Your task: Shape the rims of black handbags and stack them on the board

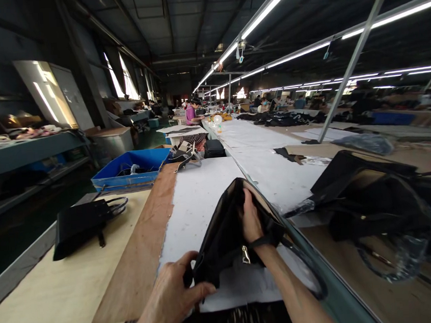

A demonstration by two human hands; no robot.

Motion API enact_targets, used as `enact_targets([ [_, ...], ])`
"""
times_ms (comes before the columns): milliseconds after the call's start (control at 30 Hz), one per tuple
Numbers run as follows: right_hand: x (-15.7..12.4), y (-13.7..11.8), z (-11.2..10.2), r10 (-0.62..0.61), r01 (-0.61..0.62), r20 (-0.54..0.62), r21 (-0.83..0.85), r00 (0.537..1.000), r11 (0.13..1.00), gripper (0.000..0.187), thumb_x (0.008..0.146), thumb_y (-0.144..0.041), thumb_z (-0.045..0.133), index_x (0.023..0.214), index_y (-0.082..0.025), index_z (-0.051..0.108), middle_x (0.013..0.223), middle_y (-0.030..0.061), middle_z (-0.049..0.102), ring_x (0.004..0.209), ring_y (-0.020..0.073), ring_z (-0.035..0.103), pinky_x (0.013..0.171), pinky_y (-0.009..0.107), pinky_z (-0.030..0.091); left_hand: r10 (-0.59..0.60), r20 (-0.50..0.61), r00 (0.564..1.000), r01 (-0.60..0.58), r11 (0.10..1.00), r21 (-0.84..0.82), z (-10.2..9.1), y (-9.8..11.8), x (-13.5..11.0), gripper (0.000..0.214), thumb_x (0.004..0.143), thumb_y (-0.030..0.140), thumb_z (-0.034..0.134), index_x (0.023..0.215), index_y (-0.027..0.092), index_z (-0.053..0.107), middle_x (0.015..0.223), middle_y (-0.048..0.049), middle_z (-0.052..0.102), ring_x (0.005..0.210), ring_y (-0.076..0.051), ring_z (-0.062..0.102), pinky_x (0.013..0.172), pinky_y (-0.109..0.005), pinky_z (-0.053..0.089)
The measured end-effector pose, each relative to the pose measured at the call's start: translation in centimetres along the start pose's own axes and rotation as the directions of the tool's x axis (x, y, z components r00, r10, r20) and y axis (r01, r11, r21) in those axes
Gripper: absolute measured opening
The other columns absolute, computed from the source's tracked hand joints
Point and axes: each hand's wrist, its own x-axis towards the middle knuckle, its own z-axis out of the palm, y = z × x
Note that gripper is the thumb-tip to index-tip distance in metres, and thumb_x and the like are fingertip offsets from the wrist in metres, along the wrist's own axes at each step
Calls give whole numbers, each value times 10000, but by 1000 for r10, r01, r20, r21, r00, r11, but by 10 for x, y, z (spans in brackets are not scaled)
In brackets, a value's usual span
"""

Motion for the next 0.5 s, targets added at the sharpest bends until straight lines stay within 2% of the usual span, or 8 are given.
enact_targets([
  [100, -11, 0, 1, -33, 50, 149, -117, 988, 992, 302, 754, -115, 386, 1013, -153, 536, 973, 92, 599, 941, 198, 530, 813, 317, 414, -5, -31, 1000, 5, 1000, -26, -1, 0, 2, 430, 640, 397, 585, 997, 158, 563, 649, 11, 608, 593, -150, 521, 522, -217, 359],
  [167, -16, -5, 0, -115, 179, 268, -227, 957, 957, 210, 780, -139, 384, 826, -179, 585, 856, 71, 606, 872, 195, 533, 805, 328, 405, 9, -25, 1000, -9, 1000, -18, -1, 1, 2, 414, 637, 381, 584, 990, 164, 567, 650, 13, 607, 605, -151, 522, 531, -216, 364],
  [200, -17, -9, -1, -174, 265, 318, -271, 932, 925, 204, 790, -155, 389, 790, -188, 590, 834, 64, 602, 879, 200, 523, 836, 345, 387, 17, -12, 1000, -17, 1000, -7, -1, 1, 1, 397, 629, 367, 589, 972, 167, 574, 643, 16, 603, 605, -150, 521, 533, -214, 364],
  [267, -16, -15, -3, -268, 393, 371, -318, 889, 863, 196, 787, -180, 421, 872, -201, 596, 895, 60, 594, 942, 211, 494, 893, 364, 354, 32, 23, 999, -32, 999, 10, -1, 1, -2, 363, 614, 350, 601, 931, 174, 585, 627, 21, 599, 598, -146, 519, 532, -208, 364],
  [300, -15, -17, -4, -284, 404, 357, -329, 890, 853, 251, 780, -176, 428, 984, -203, 572, 977, 65, 580, 980, 214, 479, 904, 358, 354, 39, 41, 998, -40, 999, 15, 0, 0, -5, 361, 608, 351, 608, 923, 177, 584, 625, 23, 600, 595, -144, 519, 531, -206, 363],
  [400, -11, -21, -2, -196, 260, 194, -401, 961, 878, 527, 774, -86, 346, 1295, -160, 321, 1271, 123, 408, 1075, 222, 441, 846, 335, 422, 57, 49, 997, -58, 998, 18, 5, -6, -10, 378, 603, 362, 619, 931, 179, 573, 637, 19, 610, 600, -142, 523, 550, -205, 373],
  [433, -12, -21, 2, -157, 207, 148, -432, 976, 878, 576, 764, -41, 306, 1329, -143, 260, 1328, 145, 340, 1099, 234, 430, 833, 352, 433, 62, 35, 997, -62, 998, 7, 7, -9, -12, 376, 607, 364, 616, 931, 177, 570, 639, 18, 610, 601, -141, 523, 557, -204, 377],
  [500, -18, -18, 9, -130, 176, 131, -461, 983, 870, 629, 734, 21, 258, 1346, -121, 229, 1375, 166, 271, 1141, 256, 407, 857, 395, 422, 76, 17, 997, -75, 996, -40, 10, -14, -13, 352, 624, 386, 597, 898, 166, 570, 626, 14, 597, 592, -135, 515, 544, -201, 374],
])
